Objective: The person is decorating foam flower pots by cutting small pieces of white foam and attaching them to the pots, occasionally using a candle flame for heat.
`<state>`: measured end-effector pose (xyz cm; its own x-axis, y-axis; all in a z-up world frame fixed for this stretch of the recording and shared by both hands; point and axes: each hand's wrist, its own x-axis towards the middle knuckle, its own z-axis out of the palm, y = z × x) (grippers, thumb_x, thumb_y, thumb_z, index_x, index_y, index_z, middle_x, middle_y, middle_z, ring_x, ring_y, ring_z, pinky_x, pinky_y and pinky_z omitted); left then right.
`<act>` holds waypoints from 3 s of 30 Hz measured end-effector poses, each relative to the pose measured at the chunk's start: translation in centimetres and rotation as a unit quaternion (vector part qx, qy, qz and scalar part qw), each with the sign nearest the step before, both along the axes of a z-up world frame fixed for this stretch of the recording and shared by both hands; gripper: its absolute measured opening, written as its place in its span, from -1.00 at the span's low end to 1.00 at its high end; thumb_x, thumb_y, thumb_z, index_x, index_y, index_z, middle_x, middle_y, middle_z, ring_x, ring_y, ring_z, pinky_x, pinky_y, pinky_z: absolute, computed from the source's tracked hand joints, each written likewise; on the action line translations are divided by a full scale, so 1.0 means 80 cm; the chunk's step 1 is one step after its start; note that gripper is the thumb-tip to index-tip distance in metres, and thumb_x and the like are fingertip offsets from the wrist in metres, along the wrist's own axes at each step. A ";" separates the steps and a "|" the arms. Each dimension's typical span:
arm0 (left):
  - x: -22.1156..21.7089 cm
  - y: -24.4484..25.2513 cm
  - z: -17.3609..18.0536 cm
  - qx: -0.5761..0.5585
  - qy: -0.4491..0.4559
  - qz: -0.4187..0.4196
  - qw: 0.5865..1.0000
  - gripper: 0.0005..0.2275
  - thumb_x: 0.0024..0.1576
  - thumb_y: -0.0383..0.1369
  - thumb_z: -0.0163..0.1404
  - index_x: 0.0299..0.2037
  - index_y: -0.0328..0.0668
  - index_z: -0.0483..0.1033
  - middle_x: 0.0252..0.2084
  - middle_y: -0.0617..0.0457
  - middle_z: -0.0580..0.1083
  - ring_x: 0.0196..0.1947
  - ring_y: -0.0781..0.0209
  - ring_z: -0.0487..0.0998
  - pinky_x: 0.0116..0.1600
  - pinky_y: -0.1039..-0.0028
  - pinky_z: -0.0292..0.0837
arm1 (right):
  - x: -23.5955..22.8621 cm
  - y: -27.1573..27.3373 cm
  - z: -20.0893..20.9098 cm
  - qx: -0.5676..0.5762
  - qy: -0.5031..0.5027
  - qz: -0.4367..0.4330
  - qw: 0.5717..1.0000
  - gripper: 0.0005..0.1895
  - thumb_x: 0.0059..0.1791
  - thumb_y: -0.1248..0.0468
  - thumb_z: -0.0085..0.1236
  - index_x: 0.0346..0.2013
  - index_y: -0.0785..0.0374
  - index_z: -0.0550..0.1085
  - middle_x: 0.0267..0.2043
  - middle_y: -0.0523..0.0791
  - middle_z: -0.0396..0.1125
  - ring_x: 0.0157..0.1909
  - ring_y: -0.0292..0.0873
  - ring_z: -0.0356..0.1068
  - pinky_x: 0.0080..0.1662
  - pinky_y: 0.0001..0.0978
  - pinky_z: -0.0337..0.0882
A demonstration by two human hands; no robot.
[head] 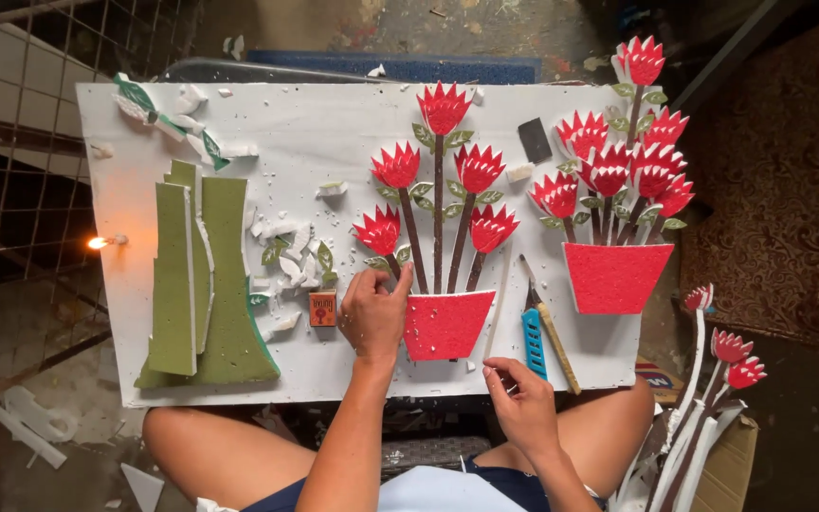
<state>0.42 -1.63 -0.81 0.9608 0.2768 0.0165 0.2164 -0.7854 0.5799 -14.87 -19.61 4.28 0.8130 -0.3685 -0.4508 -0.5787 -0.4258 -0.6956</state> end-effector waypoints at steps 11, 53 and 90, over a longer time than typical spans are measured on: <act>0.005 0.020 0.040 -0.080 -0.019 -0.050 0.995 -0.79 0.13 -0.27 0.20 -0.52 0.03 0.49 -0.61 0.28 0.37 -0.58 0.31 0.39 -0.47 0.38 0.24 | 0.002 0.010 -0.011 0.040 0.056 -0.054 0.996 -0.84 0.02 0.11 0.16 -0.29 0.10 0.57 -0.45 -0.25 0.42 -0.40 -0.33 0.33 -0.30 -0.46 0.34; -0.081 0.164 0.049 -0.150 0.027 -0.035 0.988 -0.89 0.18 -0.38 0.18 -0.39 -0.13 0.68 -0.64 -0.01 0.50 -0.60 0.11 0.54 -0.43 0.40 0.43 | -0.001 0.015 -0.014 0.019 0.074 0.001 0.997 -0.87 0.14 0.17 -0.10 -0.08 0.11 0.35 -0.52 -0.07 0.44 -0.36 0.02 0.44 -0.14 -0.08 0.39; 0.096 0.226 0.046 -0.138 0.076 -0.105 0.982 -0.76 0.21 -0.43 0.02 0.05 -0.16 0.65 -0.14 -0.13 0.56 -0.27 -0.10 0.63 -0.12 0.21 0.52 | -0.005 0.016 -0.024 0.010 0.074 0.005 0.997 -0.85 0.10 0.14 0.05 -0.11 0.11 0.44 -0.49 -0.07 0.45 -0.39 -0.07 0.40 -0.18 -0.18 0.40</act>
<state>8.13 16.49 2.84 0.9828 0.0463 -0.1786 0.1665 -0.6399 0.7502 -15.26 -18.32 2.37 0.7402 -0.3502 -0.5739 -0.6719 -0.4189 -0.6109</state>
